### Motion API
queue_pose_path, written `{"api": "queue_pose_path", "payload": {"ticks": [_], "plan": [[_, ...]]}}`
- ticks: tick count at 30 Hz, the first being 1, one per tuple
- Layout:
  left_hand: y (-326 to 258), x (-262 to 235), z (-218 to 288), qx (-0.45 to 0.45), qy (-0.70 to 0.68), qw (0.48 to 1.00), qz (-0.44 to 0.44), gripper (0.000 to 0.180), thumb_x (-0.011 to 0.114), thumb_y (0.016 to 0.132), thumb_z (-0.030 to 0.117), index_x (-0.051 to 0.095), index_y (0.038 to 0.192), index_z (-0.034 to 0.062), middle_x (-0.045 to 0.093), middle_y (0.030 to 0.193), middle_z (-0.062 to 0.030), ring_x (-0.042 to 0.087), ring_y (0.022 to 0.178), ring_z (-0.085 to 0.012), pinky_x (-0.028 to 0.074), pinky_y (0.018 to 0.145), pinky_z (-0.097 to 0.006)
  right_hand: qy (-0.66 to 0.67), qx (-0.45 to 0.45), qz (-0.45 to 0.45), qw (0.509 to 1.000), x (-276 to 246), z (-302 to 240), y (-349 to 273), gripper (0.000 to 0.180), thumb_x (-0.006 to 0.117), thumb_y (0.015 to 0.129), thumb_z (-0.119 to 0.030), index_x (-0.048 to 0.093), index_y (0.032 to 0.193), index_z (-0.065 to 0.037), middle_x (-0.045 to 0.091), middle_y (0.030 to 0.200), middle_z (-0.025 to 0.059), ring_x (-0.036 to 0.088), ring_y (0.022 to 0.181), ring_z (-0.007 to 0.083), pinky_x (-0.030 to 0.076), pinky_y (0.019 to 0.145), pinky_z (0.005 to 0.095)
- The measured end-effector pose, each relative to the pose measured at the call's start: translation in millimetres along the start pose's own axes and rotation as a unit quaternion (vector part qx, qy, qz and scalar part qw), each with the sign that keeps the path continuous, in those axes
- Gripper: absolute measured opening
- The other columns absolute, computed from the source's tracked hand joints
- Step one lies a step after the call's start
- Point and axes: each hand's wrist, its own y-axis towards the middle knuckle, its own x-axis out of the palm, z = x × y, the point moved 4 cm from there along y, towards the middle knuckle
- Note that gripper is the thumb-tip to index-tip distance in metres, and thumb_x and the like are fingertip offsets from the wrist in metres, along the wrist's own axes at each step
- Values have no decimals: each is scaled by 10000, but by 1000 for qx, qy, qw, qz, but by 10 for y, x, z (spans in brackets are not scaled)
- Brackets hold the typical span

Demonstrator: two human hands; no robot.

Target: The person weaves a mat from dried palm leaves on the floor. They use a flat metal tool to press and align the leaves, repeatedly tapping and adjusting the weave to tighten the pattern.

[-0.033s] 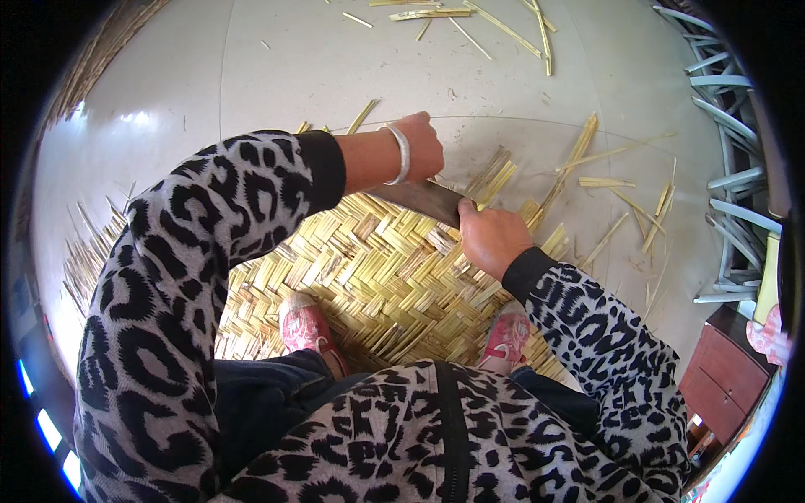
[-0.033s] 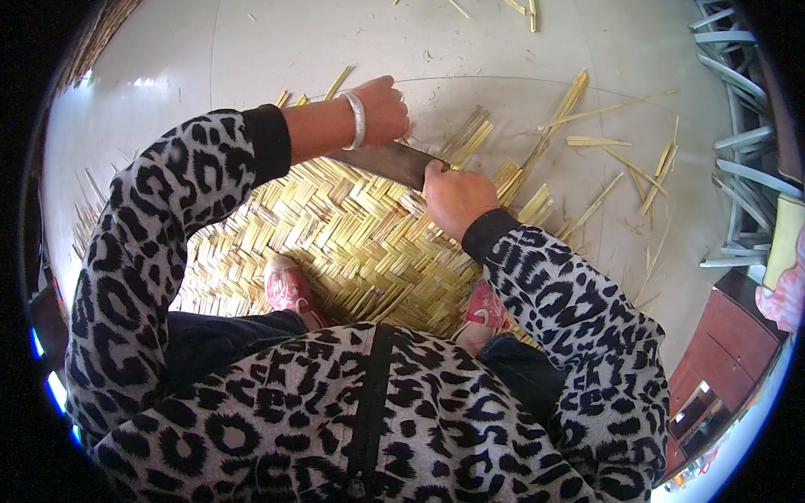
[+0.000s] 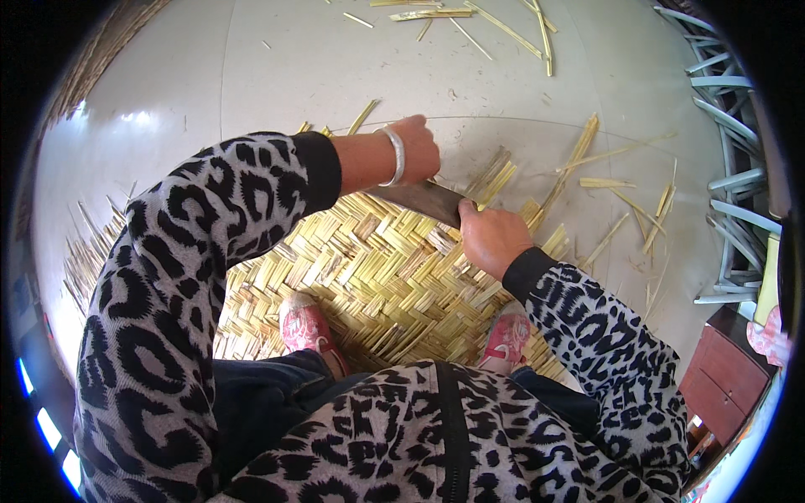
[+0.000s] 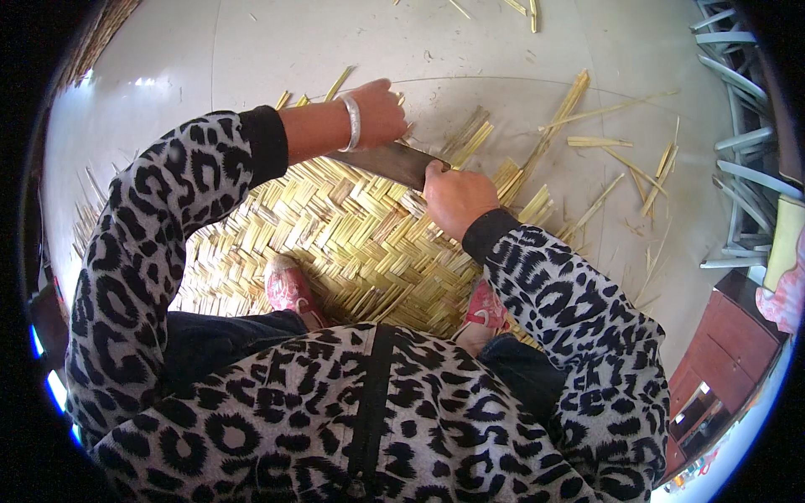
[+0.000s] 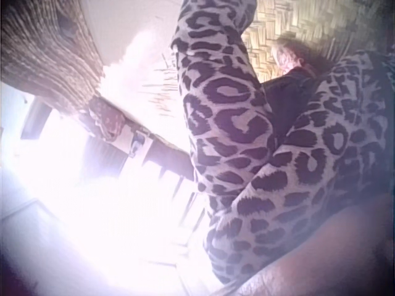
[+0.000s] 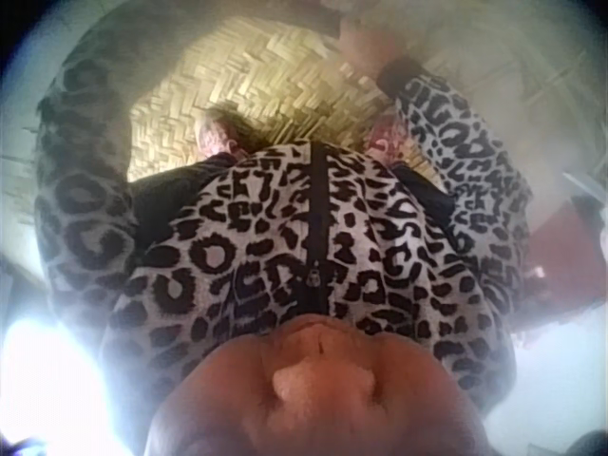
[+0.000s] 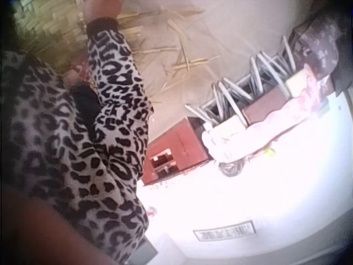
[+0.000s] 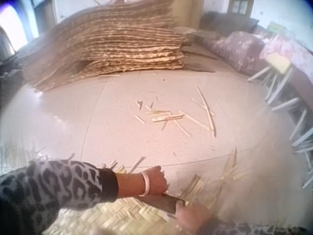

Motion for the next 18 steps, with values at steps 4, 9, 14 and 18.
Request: {"api": "queue_pose_path", "payload": {"ticks": [4,9,14,18], "plan": [[-188,-165,-133,-42,-248,959,132,260,571,916,340,686,873,111,699,829,-126,670,769,-312,504,772,-441,19,13,-37,999,4,80,81,249,526,848,-152,599,1027,6,678,763,199,680,740,384,528,653,501],[-711,-400,-1694,-153,-349,847,372,426,614,914,444,667,1166,104,684,1152,-108,647,1025,-271,476,946,-393,66,34,-95,993,-137,381,298,276,547,850,-210,661,976,8,672,800,223,662,801,414,512,715,529],[-1797,619,-2610,-266,-360,793,413,635,621,892,528,509,1385,145,612,1305,-54,622,1135,-241,471,959,-396,165,-6,-87,982,-395,678,659,370,664,847,-294,650,1028,28,633,677,153,626,599,289,492,571,440],[-2362,1410,-2035,-406,-631,634,189,578,542,926,519,524,1369,149,613,1302,-56,622,1161,-229,493,940,-441,288,74,-245,923,-543,743,936,403,724,846,-244,608,1112,35,522,609,24,451,444,113,383,421,300]]}}
